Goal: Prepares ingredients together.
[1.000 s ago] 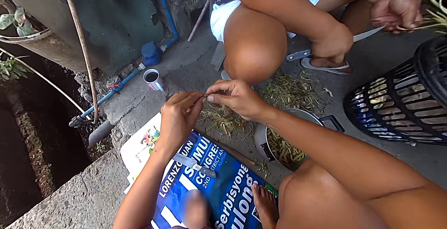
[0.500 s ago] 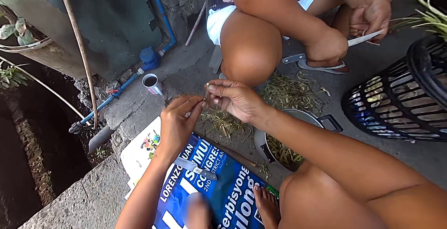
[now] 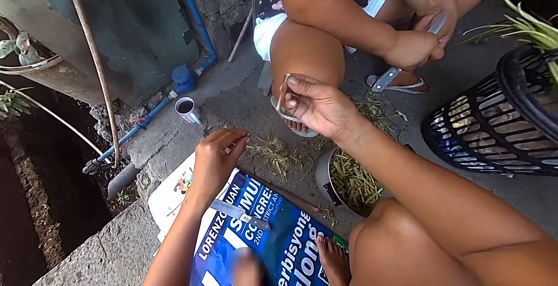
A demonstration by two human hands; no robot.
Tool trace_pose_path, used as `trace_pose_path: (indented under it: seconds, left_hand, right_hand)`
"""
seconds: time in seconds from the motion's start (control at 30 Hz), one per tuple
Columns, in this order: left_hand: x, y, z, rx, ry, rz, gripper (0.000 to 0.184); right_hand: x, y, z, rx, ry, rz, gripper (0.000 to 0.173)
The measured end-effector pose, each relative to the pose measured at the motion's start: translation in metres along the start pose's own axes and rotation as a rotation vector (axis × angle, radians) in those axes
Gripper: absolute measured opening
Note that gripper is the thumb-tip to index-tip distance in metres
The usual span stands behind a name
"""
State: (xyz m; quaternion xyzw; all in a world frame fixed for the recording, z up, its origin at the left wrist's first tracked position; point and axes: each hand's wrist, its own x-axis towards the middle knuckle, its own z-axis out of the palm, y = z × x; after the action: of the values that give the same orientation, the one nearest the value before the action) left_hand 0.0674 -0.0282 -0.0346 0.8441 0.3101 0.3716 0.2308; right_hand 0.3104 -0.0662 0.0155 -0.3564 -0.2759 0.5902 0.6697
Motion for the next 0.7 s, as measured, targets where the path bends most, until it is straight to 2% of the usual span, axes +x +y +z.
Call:
trace_pose_path:
  seconds: [0.2, 0.3, 0.53, 0.6, 0.7]
  left_hand:
    - [0.004, 0.009, -0.006, -0.163, 0.124, -0.053, 0.021]
    - [0.004, 0.012, -0.006, -0.209, 0.105, -0.005, 0.015]
    - [0.007, 0.013, -0.007, -0.232, 0.082, 0.053, 0.025]
    - [0.008, 0.013, -0.009, -0.257, 0.074, 0.040, 0.032]
    - [0.007, 0.011, -0.010, -0.319, 0.059, -0.029, 0.043]
  right_hand:
    - [-0.012, 0.015, 0.002, -0.138, -0.206, 0.111, 0.019]
    - [-0.015, 0.019, 0.006, -0.143, -0.290, 0.141, 0.019]
    - [-0.021, 0.021, 0.013, -0.250, -0.325, 0.216, 0.018]
    - [-0.021, 0.018, 0.010, -0.393, -0.343, 0.216, 0.017]
    - [-0.015, 0.003, -0.006, -0.785, -0.467, 0.202, 0.013]
